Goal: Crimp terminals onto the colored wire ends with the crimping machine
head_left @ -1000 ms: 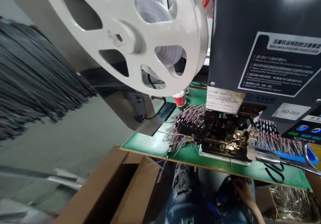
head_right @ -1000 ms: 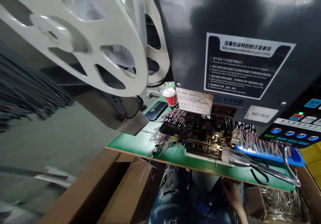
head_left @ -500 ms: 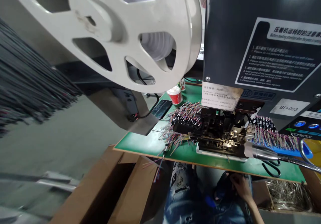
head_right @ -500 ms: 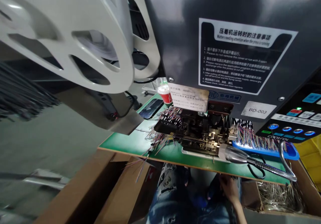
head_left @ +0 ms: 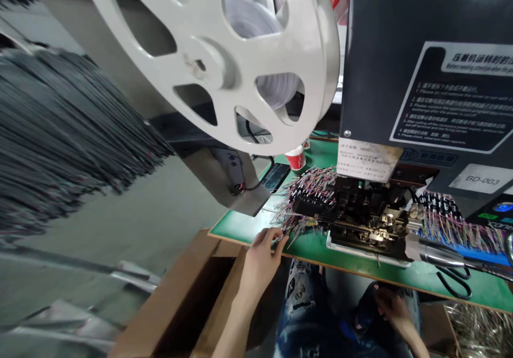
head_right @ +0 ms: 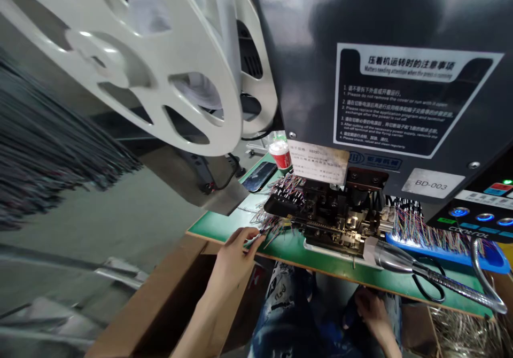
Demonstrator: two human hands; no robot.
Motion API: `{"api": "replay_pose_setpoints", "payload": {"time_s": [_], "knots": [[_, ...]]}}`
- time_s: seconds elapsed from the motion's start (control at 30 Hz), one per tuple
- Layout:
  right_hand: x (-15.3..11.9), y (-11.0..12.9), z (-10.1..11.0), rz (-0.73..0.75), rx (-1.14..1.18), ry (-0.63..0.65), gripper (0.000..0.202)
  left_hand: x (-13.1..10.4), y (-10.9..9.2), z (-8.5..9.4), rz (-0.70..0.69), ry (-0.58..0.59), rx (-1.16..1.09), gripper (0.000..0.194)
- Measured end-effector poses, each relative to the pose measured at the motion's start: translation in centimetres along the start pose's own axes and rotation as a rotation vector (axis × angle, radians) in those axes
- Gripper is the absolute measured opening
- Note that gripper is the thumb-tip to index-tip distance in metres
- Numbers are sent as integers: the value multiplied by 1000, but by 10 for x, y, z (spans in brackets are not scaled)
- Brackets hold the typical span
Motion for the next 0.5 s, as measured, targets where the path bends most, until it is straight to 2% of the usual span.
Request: {"api": "replay_pose_setpoints", "payload": {"time_s": [0.1,0.23,0.37,0.5], "knots": [[-10,24,-5,103,-6,34,37,19,12,-11,31,-22,57,13],[-23,60,-12,215,-25,109,31,22,17,-9,46,-2,74,12],[-31,92,-21,272,-46,189,28,17,28,1,156,55,88,22],[-43,116,-25,328,-40,278,29,-9,52,26,257,22,65,28]]}}
Point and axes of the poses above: each hand's wrist, its own x-axis towards the middle knuckle, its own z-axis out of the back of the hand, y = z × x, the point moved 3 cm from there along x, towards the middle knuckle, and after that the axes turned 7 degrees about -z, right-handed, at the moved point
